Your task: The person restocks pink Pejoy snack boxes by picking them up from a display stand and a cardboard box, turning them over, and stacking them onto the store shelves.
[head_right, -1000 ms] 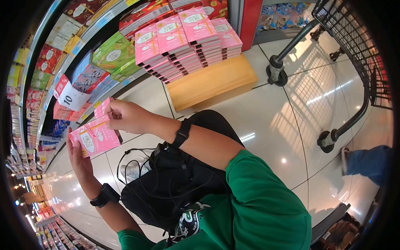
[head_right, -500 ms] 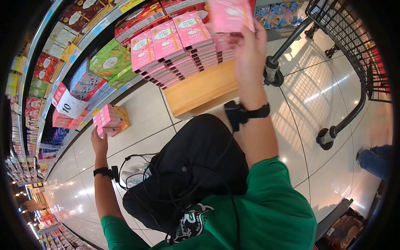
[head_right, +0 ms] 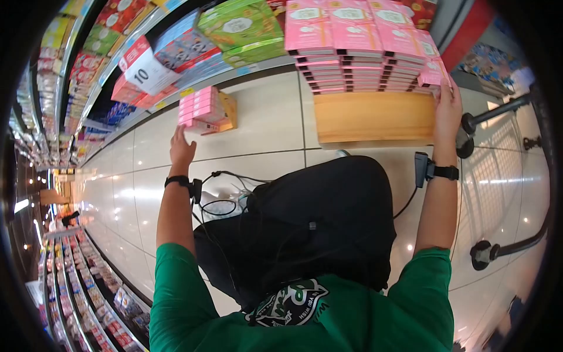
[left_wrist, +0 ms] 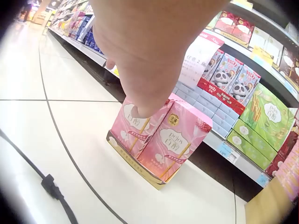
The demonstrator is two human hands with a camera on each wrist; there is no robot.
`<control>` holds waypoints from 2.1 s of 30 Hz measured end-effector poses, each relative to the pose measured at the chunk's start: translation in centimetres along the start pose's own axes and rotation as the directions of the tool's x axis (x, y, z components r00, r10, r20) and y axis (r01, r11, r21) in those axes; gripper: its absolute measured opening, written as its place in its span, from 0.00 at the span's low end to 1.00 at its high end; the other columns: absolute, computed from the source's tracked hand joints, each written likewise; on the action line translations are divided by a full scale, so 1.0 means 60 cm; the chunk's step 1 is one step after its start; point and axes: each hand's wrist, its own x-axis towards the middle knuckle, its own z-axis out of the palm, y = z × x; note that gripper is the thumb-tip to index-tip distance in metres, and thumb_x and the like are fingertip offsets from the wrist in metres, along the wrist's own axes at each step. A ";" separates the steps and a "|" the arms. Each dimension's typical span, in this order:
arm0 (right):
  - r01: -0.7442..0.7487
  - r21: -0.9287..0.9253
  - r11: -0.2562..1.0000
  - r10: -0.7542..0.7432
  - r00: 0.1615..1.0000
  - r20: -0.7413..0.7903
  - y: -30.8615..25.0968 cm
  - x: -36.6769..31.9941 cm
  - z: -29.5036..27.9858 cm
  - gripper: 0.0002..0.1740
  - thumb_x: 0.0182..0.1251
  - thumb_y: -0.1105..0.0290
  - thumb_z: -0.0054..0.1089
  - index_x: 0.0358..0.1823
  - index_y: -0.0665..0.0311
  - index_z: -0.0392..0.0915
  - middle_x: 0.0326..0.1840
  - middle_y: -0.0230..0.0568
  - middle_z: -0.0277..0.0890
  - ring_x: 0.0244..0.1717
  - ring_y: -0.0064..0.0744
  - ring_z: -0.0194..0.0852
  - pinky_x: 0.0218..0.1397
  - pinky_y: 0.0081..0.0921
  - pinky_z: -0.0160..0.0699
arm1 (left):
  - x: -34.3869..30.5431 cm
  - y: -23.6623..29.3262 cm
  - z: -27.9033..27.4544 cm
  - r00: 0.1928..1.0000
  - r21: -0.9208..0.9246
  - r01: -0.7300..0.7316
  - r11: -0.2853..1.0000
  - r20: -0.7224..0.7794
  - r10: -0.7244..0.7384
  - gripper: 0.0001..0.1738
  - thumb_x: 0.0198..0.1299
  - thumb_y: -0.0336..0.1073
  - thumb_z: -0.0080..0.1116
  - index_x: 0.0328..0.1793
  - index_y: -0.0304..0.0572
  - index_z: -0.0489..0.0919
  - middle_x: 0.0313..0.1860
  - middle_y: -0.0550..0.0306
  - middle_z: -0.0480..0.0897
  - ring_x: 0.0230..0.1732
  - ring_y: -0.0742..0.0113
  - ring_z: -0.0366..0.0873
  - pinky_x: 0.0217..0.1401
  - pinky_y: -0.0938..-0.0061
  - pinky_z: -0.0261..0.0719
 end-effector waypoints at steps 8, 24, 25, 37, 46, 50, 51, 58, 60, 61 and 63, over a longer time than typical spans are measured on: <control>-0.001 0.038 0.999 0.006 0.990 -0.140 -0.024 -0.024 0.020 0.22 0.75 0.57 0.51 0.63 0.62 0.70 0.25 0.22 0.60 0.21 0.11 0.53 0.21 0.12 0.51 | 0.003 0.032 -0.027 0.992 0.121 0.111 0.986 0.041 -0.116 0.33 0.50 0.37 0.64 0.67 0.57 0.71 0.70 0.59 0.68 0.69 0.54 0.65 0.61 0.56 0.73; -0.183 0.089 0.979 0.055 0.658 0.751 -0.187 -0.258 0.331 0.17 0.74 0.63 0.49 0.59 0.61 0.71 0.28 0.27 0.70 0.26 0.13 0.63 0.30 0.11 0.61 | -0.026 0.011 -0.279 0.985 -0.871 0.110 0.479 0.032 -0.170 0.20 0.68 0.44 0.56 0.59 0.39 0.76 0.32 0.60 0.84 0.25 0.76 0.76 0.25 0.81 0.71; -0.234 0.040 0.971 0.098 0.550 0.829 -0.180 -0.280 0.361 0.20 0.75 0.62 0.47 0.63 0.61 0.68 0.30 0.29 0.73 0.27 0.13 0.66 0.31 0.12 0.64 | -0.027 0.005 -0.292 0.965 -0.939 0.263 0.221 0.253 -0.076 0.20 0.68 0.44 0.54 0.59 0.39 0.76 0.33 0.61 0.84 0.24 0.78 0.75 0.23 0.83 0.69; -0.414 0.287 0.864 -0.182 0.275 0.944 -0.149 -0.447 0.373 0.28 0.70 0.68 0.60 0.70 0.58 0.64 0.41 0.34 0.75 0.37 0.19 0.73 0.44 0.20 0.74 | -0.097 0.183 -0.309 0.609 -0.663 0.746 -0.070 0.635 0.475 0.24 0.68 0.40 0.51 0.65 0.32 0.72 0.58 0.46 0.80 0.55 0.61 0.81 0.61 0.67 0.79; -0.487 0.285 0.826 -0.171 0.265 0.949 -0.136 -0.434 0.375 0.26 0.72 0.63 0.58 0.67 0.60 0.63 0.50 0.36 0.74 0.46 0.21 0.74 0.49 0.23 0.77 | -0.103 0.210 -0.303 0.700 -0.718 0.696 -0.004 0.677 0.227 0.22 0.69 0.40 0.49 0.64 0.34 0.72 0.57 0.48 0.80 0.55 0.63 0.81 0.61 0.68 0.78; -0.446 0.307 0.841 -0.141 0.368 0.919 -0.109 -0.426 0.378 0.17 0.73 0.64 0.56 0.58 0.60 0.69 0.51 0.31 0.71 0.45 0.16 0.70 0.43 0.17 0.73 | -0.108 0.228 -0.281 0.785 -0.774 0.602 -0.195 0.530 0.320 0.25 0.71 0.46 0.44 0.66 0.36 0.71 0.56 0.49 0.81 0.54 0.61 0.81 0.59 0.66 0.79; -0.470 0.339 0.815 -0.137 0.412 0.901 -0.117 -0.421 0.376 0.15 0.73 0.64 0.55 0.56 0.60 0.70 0.50 0.31 0.71 0.43 0.15 0.70 0.40 0.16 0.73 | -0.097 0.219 -0.281 0.799 -0.717 0.600 -0.354 0.551 0.239 0.26 0.72 0.49 0.42 0.66 0.38 0.71 0.53 0.50 0.82 0.51 0.61 0.82 0.53 0.67 0.81; -0.031 0.556 0.831 -0.202 0.914 0.353 -0.256 -0.232 0.224 0.24 0.75 0.60 0.49 0.67 0.58 0.58 0.49 0.46 0.76 0.35 0.31 0.80 0.30 0.26 0.80 | -0.009 0.100 -0.128 0.981 -0.643 0.158 0.749 0.191 -0.043 0.22 0.66 0.43 0.52 0.62 0.40 0.73 0.44 0.57 0.82 0.41 0.66 0.79 0.39 0.72 0.76; 0.163 0.529 0.833 -0.198 0.980 0.010 -0.255 -0.159 0.153 0.24 0.76 0.60 0.46 0.67 0.64 0.60 0.47 0.43 0.77 0.38 0.30 0.78 0.35 0.24 0.78 | 0.010 0.081 -0.093 0.934 -0.049 -0.289 0.956 -0.235 0.270 0.26 0.60 0.37 0.58 0.65 0.42 0.71 0.58 0.53 0.78 0.56 0.54 0.76 0.55 0.62 0.77; 0.212 0.475 0.854 -0.234 0.972 -0.013 -0.241 -0.129 0.105 0.24 0.75 0.62 0.48 0.67 0.64 0.62 0.44 0.41 0.77 0.35 0.27 0.77 0.34 0.22 0.76 | 0.014 0.083 -0.090 0.934 -0.054 -0.288 0.956 -0.237 0.268 0.26 0.60 0.37 0.58 0.65 0.42 0.71 0.58 0.53 0.78 0.56 0.54 0.76 0.55 0.62 0.77; 0.259 0.416 0.872 -0.273 0.962 -0.026 -0.199 -0.078 0.026 0.23 0.75 0.63 0.50 0.66 0.65 0.64 0.42 0.38 0.78 0.32 0.24 0.77 0.33 0.19 0.74 | 0.019 0.085 -0.082 0.994 0.013 -0.093 0.996 -0.056 0.093 0.33 0.57 0.38 0.59 0.70 0.45 0.66 0.70 0.51 0.69 0.69 0.48 0.65 0.68 0.57 0.69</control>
